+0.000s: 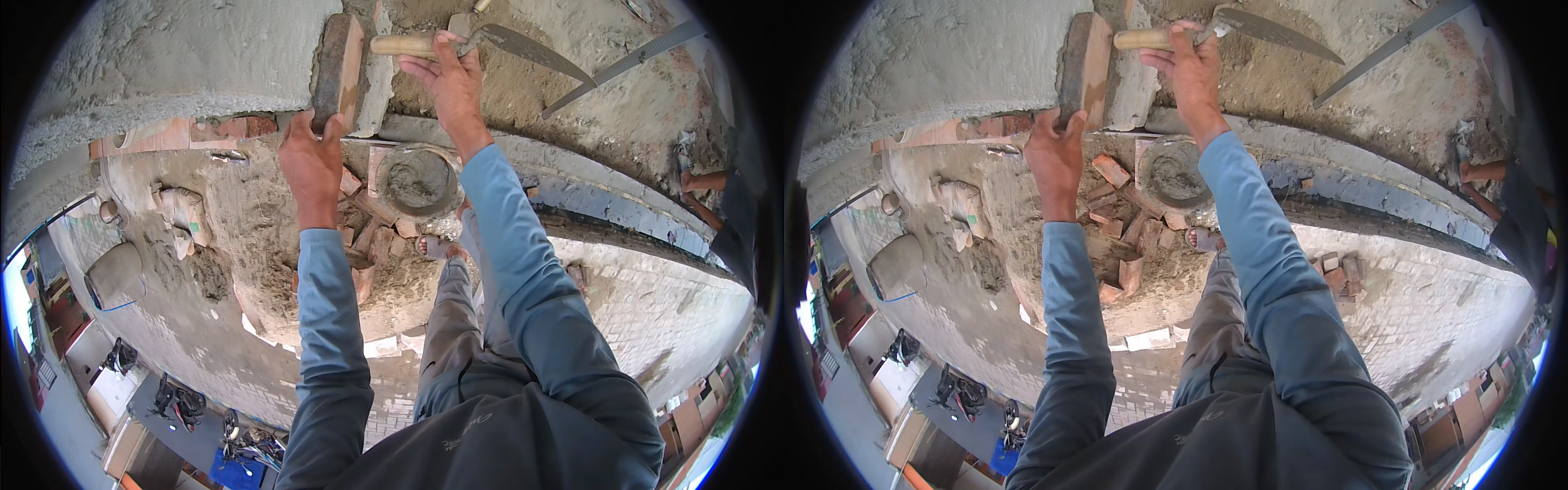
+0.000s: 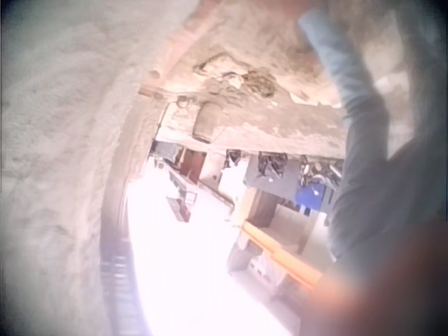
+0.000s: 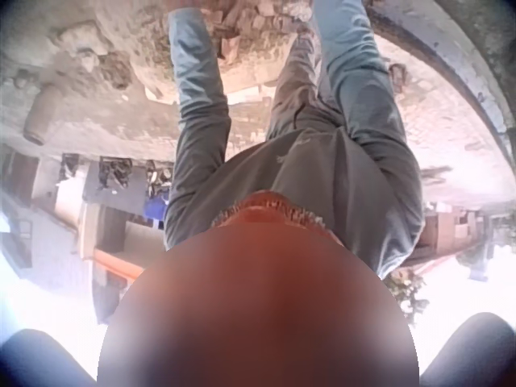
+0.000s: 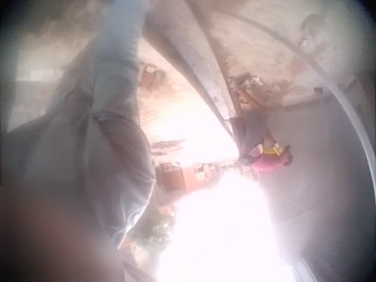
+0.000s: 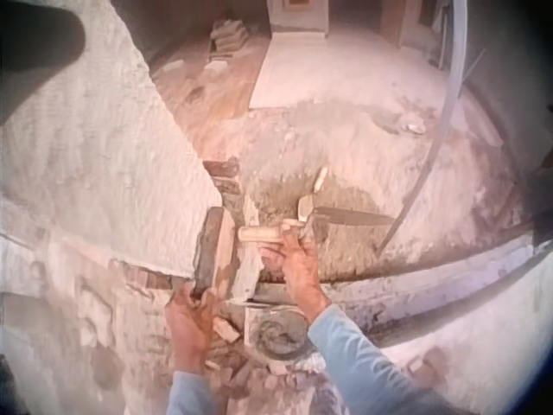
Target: The person scoops mortar from a bucket with a trowel, applies it to bricks, and places them onto a partially built wall. The person repeatedly picks up bricks, applies mortar, and sets them in place while another person works nearby.
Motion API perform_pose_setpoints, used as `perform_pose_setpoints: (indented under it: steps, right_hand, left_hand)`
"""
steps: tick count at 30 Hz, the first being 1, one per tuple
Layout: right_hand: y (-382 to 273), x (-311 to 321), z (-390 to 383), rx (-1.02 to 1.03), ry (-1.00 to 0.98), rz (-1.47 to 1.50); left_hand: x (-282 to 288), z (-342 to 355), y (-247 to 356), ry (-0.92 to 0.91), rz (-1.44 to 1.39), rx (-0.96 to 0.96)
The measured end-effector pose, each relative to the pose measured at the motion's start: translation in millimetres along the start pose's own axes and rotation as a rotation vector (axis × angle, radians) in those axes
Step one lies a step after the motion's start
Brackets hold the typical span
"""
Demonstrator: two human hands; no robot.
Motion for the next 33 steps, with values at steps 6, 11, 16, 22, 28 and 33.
perform_pose_setpoints:
  steps: [6, 11, 16, 22, 28, 33]
  right_hand:
    - [27.6, -4.5, -22.7, -0.105, 0.17, 0.181]
    - [8.4, 7.1, -6.5, -0.13, 0.124, 0.118]
    - [22.1, -14.0, -35.4, -0.1, 0.137, 0.153]
    - [4.5, 16.2, 12.9, 0.018, -0.021, -0.524]
    - [83.4, 108.2, 25.1, 0.088, -0.1, -0.958]
    - [140.7, 78.6, 2.2, 0.074, -0.172, -0.818]
  left_hand:
    - [-8.1, 4.7, 11.7, -0.076, 0.001, 0.06]
    - [-3.0, -1.3, -2.3, -0.011, -0.033, 0.038]
    - [-8.7, 0.4, 9.1, -0.034, -0.045, 0.064]
    - [5.2, 1.9, 3.5, -0.041, -0.033, 0.094]
    - [-10.5, 4.3, 11.9, -0.079, -0.119, 0.114]
    - [-4.0, 1.0, 12.2, -0.071, -0.079, 0.117]
Point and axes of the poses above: each hand's wrist, its own z-axis towards the middle knuckle, its own x-axis out of the back of the hand, y = z × x, the point moved 1 cm from there along z, towards the middle knuckle, and after that the axes turned 6 degrees about x, right-handed, at the moved point
